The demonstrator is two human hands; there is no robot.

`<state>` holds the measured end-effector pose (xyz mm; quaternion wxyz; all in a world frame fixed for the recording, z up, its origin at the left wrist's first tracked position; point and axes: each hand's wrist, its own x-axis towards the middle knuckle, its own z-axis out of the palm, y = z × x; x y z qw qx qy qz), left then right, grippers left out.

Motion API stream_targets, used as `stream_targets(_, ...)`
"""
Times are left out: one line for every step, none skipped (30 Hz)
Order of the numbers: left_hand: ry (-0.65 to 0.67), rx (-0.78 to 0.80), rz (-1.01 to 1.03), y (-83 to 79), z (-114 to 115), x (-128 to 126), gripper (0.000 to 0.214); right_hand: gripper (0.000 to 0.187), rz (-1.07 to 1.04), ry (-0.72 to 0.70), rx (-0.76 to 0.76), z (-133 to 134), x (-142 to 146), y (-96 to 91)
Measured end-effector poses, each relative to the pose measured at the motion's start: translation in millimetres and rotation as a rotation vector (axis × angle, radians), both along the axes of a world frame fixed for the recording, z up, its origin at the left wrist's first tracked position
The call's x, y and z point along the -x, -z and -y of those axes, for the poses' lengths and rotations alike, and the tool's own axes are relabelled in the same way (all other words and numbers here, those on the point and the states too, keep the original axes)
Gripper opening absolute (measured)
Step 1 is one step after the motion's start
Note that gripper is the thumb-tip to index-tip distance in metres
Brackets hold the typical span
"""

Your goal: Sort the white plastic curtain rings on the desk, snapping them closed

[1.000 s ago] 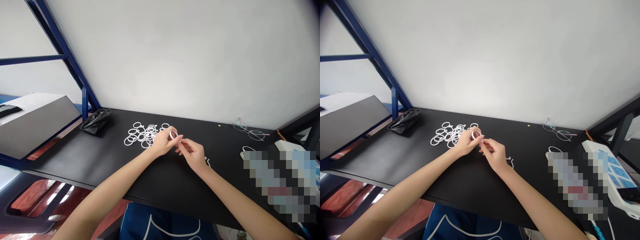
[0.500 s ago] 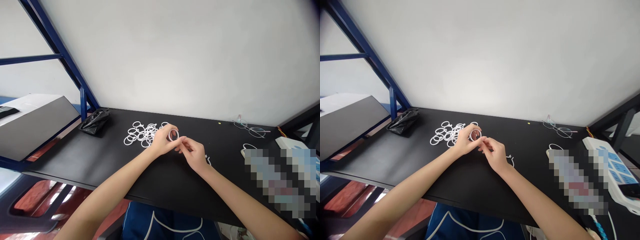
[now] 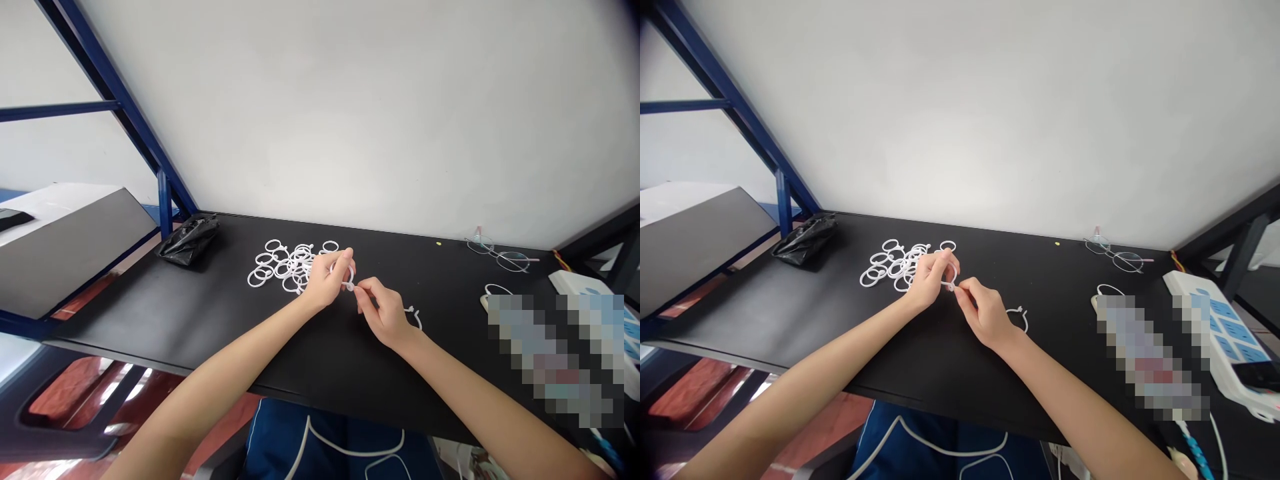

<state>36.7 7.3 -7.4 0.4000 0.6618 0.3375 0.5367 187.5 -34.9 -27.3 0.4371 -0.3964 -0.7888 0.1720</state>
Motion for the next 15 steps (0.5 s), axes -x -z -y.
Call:
stream_targets(0.012, 0.044, 0.039, 0.2, 0, -1, 0.058, 0.020, 0.023, -0.004, 0.004, 0, 0, -0.1)
stream_targets(0.021, 0.072, 0.067, 0.7, 1, -2, 0.058, 0.021, 0.042, -0.020, 0.010, 0, -1, -0.2)
stream_targets(0.024, 0.086, 0.084, 1.5, 1, -3, 0.059, 0.021, 0.056, -0.041, 0.015, 0, -1, -0.4)
stream_targets(0.021, 0.090, 0.093, 2.6, 1, -4, 0.060, 0.021, 0.065, -0.060, 0.016, 0, -1, -0.6)
stream_targets(0.013, 0.086, 0.097, 3.8, 2, -4, 0.060, 0.021, 0.070, -0.076, 0.018, 0, 0, -0.9)
stream_targets(-0.003, 0.071, 0.099, 5.1, 2, -4, 0.060, 0.022, 0.073, -0.085, 0.021, 0, 0, -1.3)
stream_targets(-0.023, 0.049, 0.103, 6.5, 2, -5, 0.060, 0.022, 0.075, -0.089, 0.025, 1, 1, -1.8)
stream_targets(-0.047, 0.022, 0.108, 7.8, 3, -5, 0.059, 0.023, 0.077, -0.092, 0.029, 1, 2, -2.3)
stream_targets(-0.071, -0.007, 0.115, 8.9, 3, -5, 0.058, 0.023, 0.079, -0.095, 0.031, 1, 3, -2.9)
stream_targets(-0.094, -0.032, 0.121, 9.9, 4, -5, 0.057, 0.023, 0.083, -0.100, 0.032, 2, 4, -3.5)
stream_targets(-0.112, -0.051, 0.124, 10.7, 5, -6, 0.057, 0.023, 0.089, -0.103, 0.033, 2, 5, -4.0)
stream_targets(-0.127, -0.062, 0.124, 11.3, 6, -6, 0.056, 0.023, 0.096, -0.104, 0.031, 2, 6, -4.6)
stream_targets(-0.141, -0.065, 0.123, 11.7, 7, -6, 0.055, 0.024, 0.103, -0.103, 0.031, 3, 6, -5.0)
stream_targets(-0.154, -0.062, 0.126, 12.0, 8, -7, 0.055, 0.025, 0.108, -0.102, 0.029, 3, 7, -5.3)
stream_targets(-0.165, -0.055, 0.134, 12.1, 9, -7, 0.054, 0.026, 0.112, -0.101, 0.026, 3, 7, -5.4)
